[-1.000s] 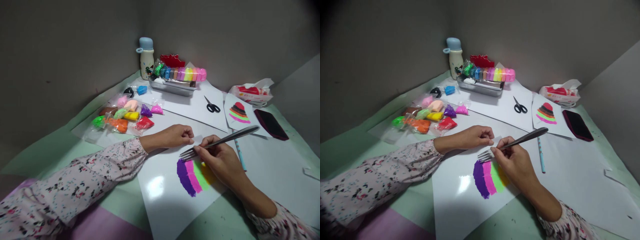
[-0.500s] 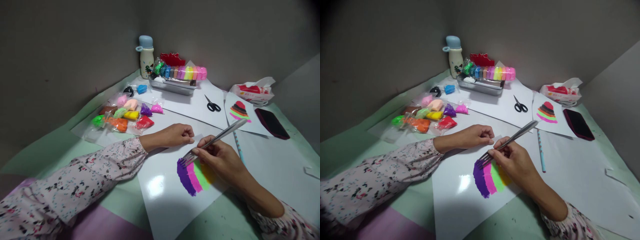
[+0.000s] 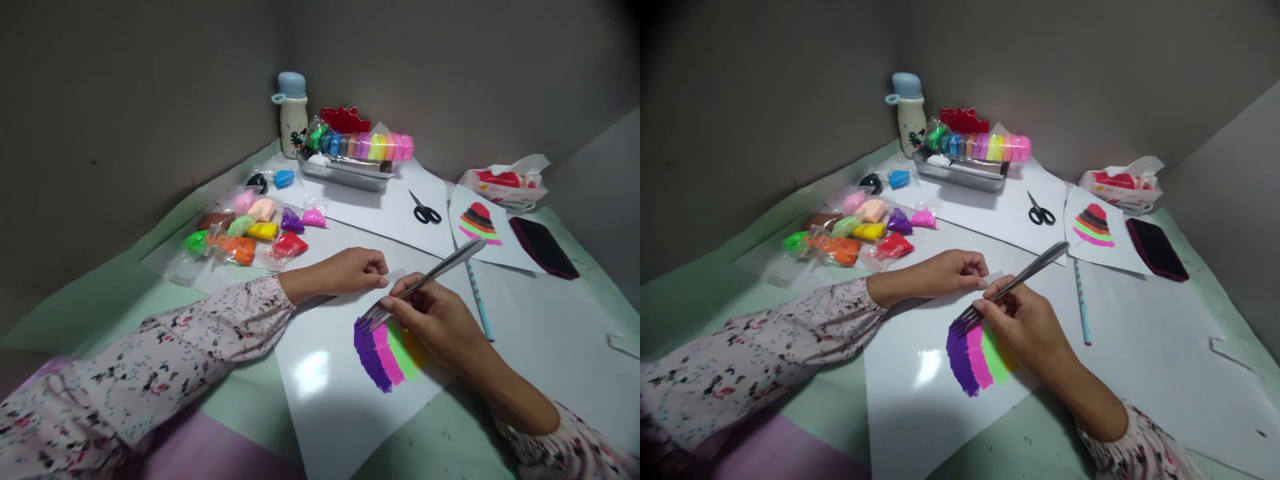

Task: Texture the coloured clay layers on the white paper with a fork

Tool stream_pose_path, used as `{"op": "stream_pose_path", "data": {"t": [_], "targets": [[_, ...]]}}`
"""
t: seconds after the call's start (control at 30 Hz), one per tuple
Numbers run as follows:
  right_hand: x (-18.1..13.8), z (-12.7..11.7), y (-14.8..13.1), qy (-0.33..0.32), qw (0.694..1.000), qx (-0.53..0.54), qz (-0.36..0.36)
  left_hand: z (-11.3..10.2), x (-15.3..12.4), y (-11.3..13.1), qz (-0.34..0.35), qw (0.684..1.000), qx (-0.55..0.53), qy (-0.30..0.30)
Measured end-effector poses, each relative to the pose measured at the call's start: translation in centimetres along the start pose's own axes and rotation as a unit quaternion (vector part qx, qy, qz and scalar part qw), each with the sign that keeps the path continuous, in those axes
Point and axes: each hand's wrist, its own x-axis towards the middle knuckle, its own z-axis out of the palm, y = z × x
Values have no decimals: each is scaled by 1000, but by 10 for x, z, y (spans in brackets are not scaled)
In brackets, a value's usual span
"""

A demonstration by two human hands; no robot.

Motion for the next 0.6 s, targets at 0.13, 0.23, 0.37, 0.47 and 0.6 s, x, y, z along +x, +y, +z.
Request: {"op": "stream_pose_path", "data": {"t": [0.13, 0.23, 0.37, 0.47, 0.6], "targets": [[0, 1, 0, 18, 1000, -11, -8, 0, 1, -2, 2, 1000, -3, 1], [0, 0, -1, 50, 999, 2, -7, 0, 0, -2, 0, 1000, -8, -1], [-2, 1, -5, 5, 1000, 15, -1, 0, 0, -1, 1, 1000, -11, -2], [-3, 3, -6, -9, 1000, -1, -9, 0, 0, 0, 2, 1000, -5, -2], [-3, 3, -5, 34, 999, -5, -19, 0, -1, 1, -6, 1000, -1, -1]]}}
